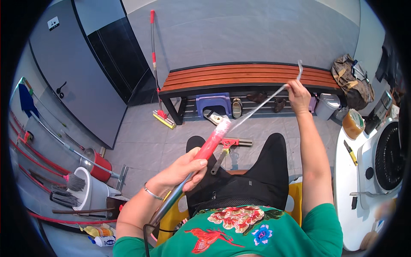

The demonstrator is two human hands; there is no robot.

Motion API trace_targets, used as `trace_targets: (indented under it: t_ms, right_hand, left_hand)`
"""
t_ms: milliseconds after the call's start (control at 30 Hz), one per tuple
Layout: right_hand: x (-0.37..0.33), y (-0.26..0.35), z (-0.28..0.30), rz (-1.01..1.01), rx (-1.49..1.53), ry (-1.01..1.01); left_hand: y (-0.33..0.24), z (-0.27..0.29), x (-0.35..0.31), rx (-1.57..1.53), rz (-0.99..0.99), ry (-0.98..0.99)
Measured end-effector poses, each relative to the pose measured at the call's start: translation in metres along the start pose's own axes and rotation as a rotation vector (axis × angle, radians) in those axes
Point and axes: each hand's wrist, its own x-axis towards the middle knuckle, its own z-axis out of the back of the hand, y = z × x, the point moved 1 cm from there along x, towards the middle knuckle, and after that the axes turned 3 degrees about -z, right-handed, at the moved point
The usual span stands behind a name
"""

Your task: Assembling a floor squeegee by removing packaging and attaching the handle to the head.

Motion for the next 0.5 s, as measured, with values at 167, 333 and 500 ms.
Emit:
trace_targets:
  t_ms: [167, 333, 500]
  right_hand:
    - [-0.018, -0.032, 0.002, -0.13, -0.061, 0.105]
    - [-0.01, -0.052, 0.002, -0.235, -0.118, 0.15]
    - [-0.007, -0.067, 0.001, -0.243, -0.226, 0.24]
  left_hand:
    - [0.013, 0.002, -0.012, -0.132, 0.13, 0.201]
    - [0.017, 0.01, -0.025, -0.315, 0.322, 0.192]
    - [-0.011, 0.003, -0.038, 0.285, 0.242, 0.02]
